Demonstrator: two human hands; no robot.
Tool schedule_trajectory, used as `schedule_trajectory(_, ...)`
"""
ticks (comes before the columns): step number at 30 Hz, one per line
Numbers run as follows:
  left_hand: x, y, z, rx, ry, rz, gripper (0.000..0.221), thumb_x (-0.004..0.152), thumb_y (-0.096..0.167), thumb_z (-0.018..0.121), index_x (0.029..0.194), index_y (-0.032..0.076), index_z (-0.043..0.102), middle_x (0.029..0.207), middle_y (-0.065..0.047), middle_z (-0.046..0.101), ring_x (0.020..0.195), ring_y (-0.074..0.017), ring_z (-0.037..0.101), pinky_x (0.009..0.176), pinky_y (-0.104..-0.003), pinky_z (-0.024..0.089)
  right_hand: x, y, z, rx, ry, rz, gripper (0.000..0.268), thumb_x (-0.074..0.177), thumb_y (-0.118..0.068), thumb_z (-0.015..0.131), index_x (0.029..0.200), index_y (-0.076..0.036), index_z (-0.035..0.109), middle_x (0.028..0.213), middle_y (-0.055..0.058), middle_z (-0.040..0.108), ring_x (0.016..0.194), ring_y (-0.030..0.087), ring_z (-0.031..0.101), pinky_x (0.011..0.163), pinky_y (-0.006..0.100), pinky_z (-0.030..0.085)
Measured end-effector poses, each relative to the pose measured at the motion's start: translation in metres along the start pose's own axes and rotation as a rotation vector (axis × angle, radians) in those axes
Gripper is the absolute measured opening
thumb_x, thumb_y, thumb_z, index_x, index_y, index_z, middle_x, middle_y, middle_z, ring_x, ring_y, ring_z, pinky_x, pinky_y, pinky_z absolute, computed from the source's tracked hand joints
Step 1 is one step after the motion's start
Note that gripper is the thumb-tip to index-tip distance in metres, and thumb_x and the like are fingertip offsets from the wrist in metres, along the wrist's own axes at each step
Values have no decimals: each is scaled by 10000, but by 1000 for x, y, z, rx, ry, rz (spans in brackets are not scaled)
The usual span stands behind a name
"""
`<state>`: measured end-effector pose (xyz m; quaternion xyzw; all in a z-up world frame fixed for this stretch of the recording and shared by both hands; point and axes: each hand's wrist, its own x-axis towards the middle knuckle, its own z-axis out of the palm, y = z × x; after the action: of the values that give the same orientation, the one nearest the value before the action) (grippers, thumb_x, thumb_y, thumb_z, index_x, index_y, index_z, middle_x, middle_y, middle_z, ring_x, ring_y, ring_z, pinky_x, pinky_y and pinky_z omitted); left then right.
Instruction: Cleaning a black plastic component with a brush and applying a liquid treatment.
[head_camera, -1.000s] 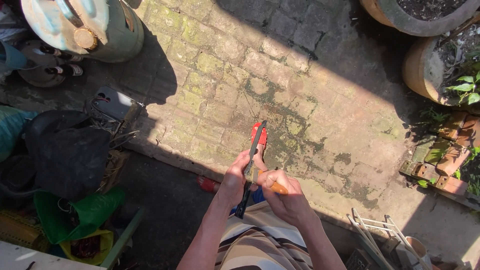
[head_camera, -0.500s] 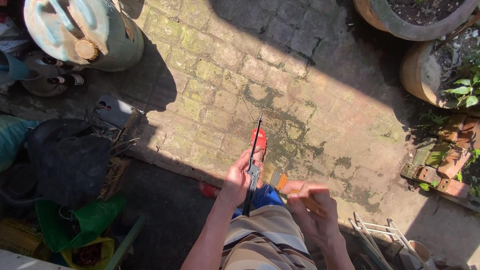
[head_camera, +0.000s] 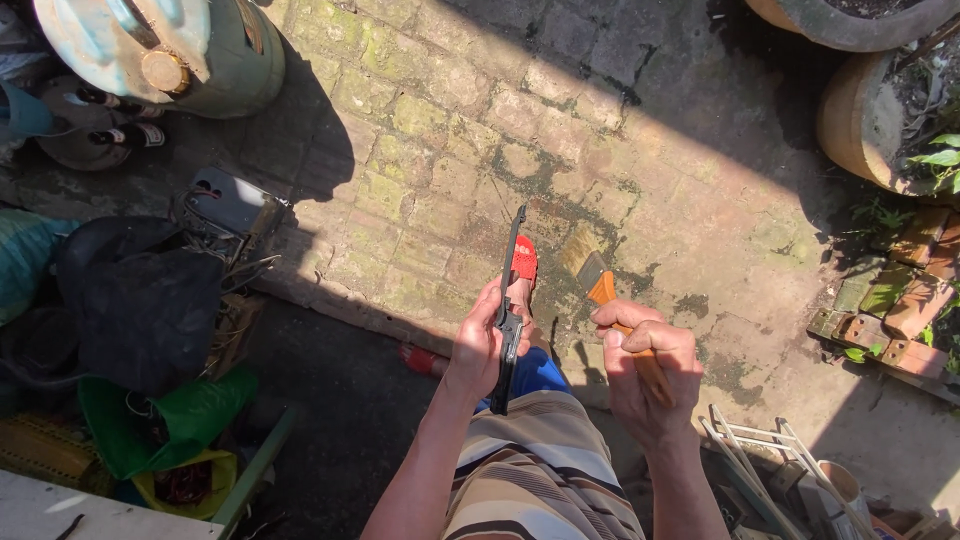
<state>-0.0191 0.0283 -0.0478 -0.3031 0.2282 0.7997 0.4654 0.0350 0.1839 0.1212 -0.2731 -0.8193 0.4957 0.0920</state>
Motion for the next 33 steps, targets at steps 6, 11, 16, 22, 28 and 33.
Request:
schedule_trajectory(6,19,11,7,0,134,100,507,1064,275,462,1550,132,466,1431,-59,606,1224,-178,608,1023,-326,485,-31,20,33,341,-207,-26,120,1018,-117,561,1018,-96,443,1029,231,709,982,290,727,899,386,509)
schedule_trajectory(11,14,34,29,-62,-4,241,423,1086,274,464,1460,77,494,750,-125,567,592,-235,555,503,-338,488,-42,6,43,195,-307,138,66,1004,-140,548,966,-132,601,1002,83,713,642,90,511,582,237,406)
schedule_trajectory(16,20,55,14,-116,-67,286,433,1089,323,470,1485,150,490,835,-144,603,670,-250,547,498,-300,446,-42,-23,14,310,-532,558,223,906,-173,604,749,-52,708,830,65,702,585,142,527,586,274,426)
schedule_trajectory(22,17,62,16,-235,-154,206,467,1117,333,401,1520,105,463,883,-132,555,753,-248,525,557,-303,422,-66,12,-7,550,-65,449,192,911,85,536,956,-85,460,711,239,662,551,238,526,587,328,467)
schedule_trajectory(28,20,54,17,-263,-109,208,453,1108,324,425,1489,90,501,865,-133,580,733,-248,523,558,-306,437,-52,-14,-3,203,42,253,200,885,-29,693,941,-78,507,875,176,751,569,178,707,584,294,617)
schedule_trajectory(33,17,53,20,-263,-114,209,446,1117,326,420,1466,64,511,881,-150,590,760,-261,538,587,-327,461,-45,-20,1,103,64,10,224,919,-42,679,1079,-4,527,948,215,732,879,255,775,839,325,643)
